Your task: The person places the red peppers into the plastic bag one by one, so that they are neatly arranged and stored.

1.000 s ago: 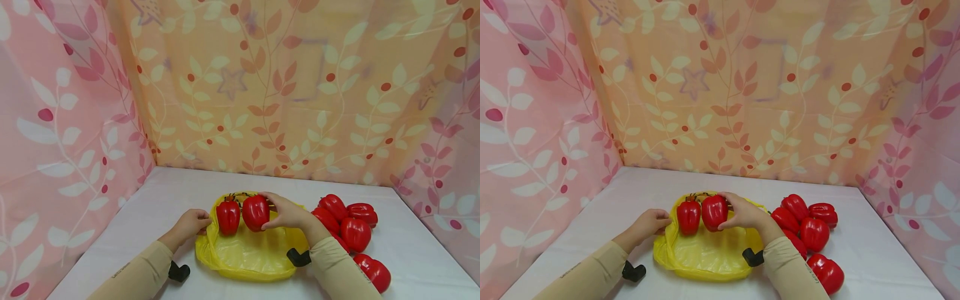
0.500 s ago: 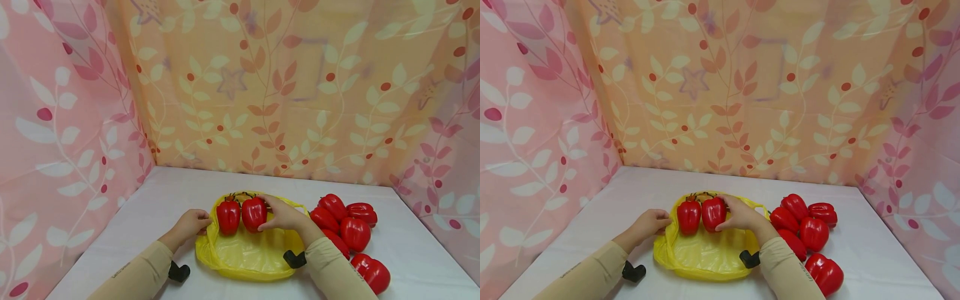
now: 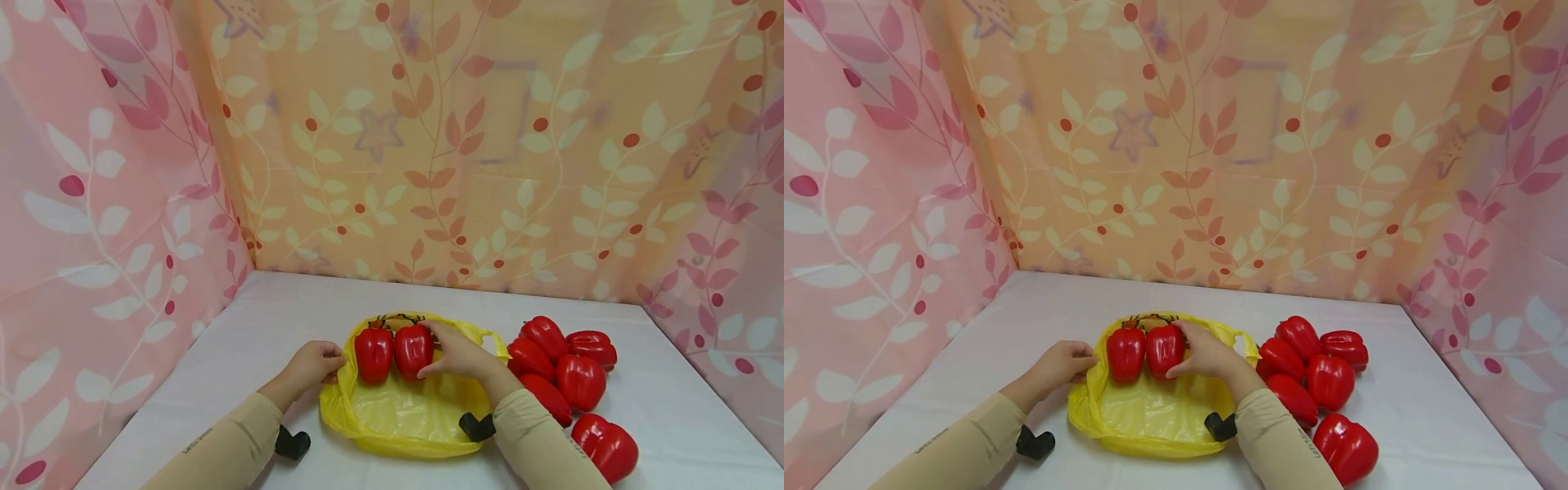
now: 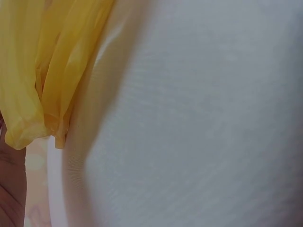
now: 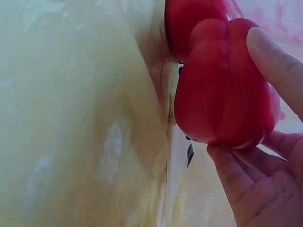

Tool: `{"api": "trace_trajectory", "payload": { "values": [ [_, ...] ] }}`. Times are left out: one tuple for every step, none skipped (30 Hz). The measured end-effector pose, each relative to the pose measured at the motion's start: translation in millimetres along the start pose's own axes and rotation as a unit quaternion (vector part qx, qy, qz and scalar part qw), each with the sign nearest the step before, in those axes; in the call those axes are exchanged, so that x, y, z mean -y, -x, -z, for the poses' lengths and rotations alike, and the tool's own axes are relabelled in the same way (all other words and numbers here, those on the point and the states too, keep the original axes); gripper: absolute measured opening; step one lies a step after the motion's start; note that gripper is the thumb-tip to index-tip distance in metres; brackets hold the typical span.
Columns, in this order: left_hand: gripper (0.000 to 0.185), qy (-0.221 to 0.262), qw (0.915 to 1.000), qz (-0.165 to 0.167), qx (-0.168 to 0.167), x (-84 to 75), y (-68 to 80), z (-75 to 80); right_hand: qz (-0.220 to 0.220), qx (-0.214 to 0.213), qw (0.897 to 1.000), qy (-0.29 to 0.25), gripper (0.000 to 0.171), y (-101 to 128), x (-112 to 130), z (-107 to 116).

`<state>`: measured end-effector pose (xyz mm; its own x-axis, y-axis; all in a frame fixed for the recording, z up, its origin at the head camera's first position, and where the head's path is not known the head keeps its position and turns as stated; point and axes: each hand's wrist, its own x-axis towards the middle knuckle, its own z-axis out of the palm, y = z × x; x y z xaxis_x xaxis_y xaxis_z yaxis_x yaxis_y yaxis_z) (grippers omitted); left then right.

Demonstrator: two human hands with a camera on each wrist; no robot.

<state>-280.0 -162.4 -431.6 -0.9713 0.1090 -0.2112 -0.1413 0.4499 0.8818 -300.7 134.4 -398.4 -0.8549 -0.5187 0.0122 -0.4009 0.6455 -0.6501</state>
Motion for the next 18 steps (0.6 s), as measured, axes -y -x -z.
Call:
{"api": "trace_trajectory", "payload": {
  "values": [
    [0.01, 0.0, 1.0, 0.0, 0.0, -0.1, 0.0, 0.1, -0.002, 0.001, 1.0, 0.0, 0.092, 0, 0, -1],
    [0.01, 0.0, 1.0, 0.001, 0.0, -0.2, 0.1, 0.3, -0.004, 0.0, 1.0, 0.0, 0.093, -1, -1, -1],
    [0.009, 0.003, 1.0, 0.003, 0.0, -0.3, 0.2, 0.4, -0.005, 0.0, 1.0, -0.001, 0.093, -1, -1, -2],
    [0.009, 0.002, 1.0, 0.001, 0.001, -0.3, 0.4, 0.3, -0.006, 0.001, 1.0, -0.001, 0.093, -2, -1, -2],
    [0.009, 0.002, 1.0, -0.001, 0.001, -0.2, 0.6, 0.0, -0.006, 0.001, 1.0, -0.002, 0.092, -2, -2, -3],
    [0.009, 0.002, 1.0, -0.002, 0.001, -0.3, 0.6, -0.2, -0.007, 0.002, 1.0, -0.003, 0.092, -2, -2, -4],
    [0.009, 0.004, 1.0, -0.004, 0.001, -0.3, 0.8, -0.5, -0.012, 0.002, 1.0, -0.003, 0.092, -3, -3, -5],
    [0.009, 0.005, 1.0, -0.005, 0.0, -0.4, 1.1, -0.9, -0.014, 0.002, 1.0, -0.004, 0.092, -3, -3, -5],
    [0.008, 0.005, 1.0, -0.006, -0.001, -0.6, 1.2, -1.1, -0.016, 0.002, 1.0, -0.005, 0.092, -3, -4, -6],
    [0.008, 0.006, 1.0, -0.007, -0.001, -0.7, 1.3, -1.4, -0.018, 0.002, 1.0, -0.006, 0.091, -3, -4, -7],
    [0.008, 0.007, 1.0, -0.007, -0.003, -0.9, 1.4, -1.5, -0.019, 0.002, 1.0, -0.008, 0.091, -3, -5, -8],
    [0.008, 0.007, 0.9999, -0.006, -0.003, -0.9, 1.3, -1.6, -0.024, 0.002, 1.0, -0.007, 0.091, -4, -5, -9],
    [0.008, 0.007, 1.0, -0.006, -0.004, -1.0, 1.5, -1.7, -0.028, 0.001, 1.0, -0.007, 0.091, -4, -5, -9],
    [0.008, 0.006, 1.0, -0.005, -0.004, -1.2, 1.5, -1.7, -0.029, -0.001, 1.0, -0.006, 0.091, -4, -5, -10],
    [0.008, 0.005, 1.0, -0.005, -0.004, -1.4, 1.6, -1.7, -0.031, -0.002, 0.999, -0.006, 0.091, -4, -5, -11],
    [0.008, 0.005, 1.0, -0.003, -0.004, -1.5, 1.7, -1.7, -0.032, -0.004, 0.999, -0.005, 0.092, -4, -5, -11],
    [0.008, 0.004, 1.0, -0.002, -0.004, -1.8, 1.8, -1.6, -0.032, -0.005, 0.999, -0.002, 0.092, -4, -5, -12],
    [0.008, 0.005, 1.0, 0.0, -0.003, -2.0, 1.9, -1.5, -0.033, -0.007, 0.999, 0.002, 0.093, -4, -4, -12]
  ]
}}
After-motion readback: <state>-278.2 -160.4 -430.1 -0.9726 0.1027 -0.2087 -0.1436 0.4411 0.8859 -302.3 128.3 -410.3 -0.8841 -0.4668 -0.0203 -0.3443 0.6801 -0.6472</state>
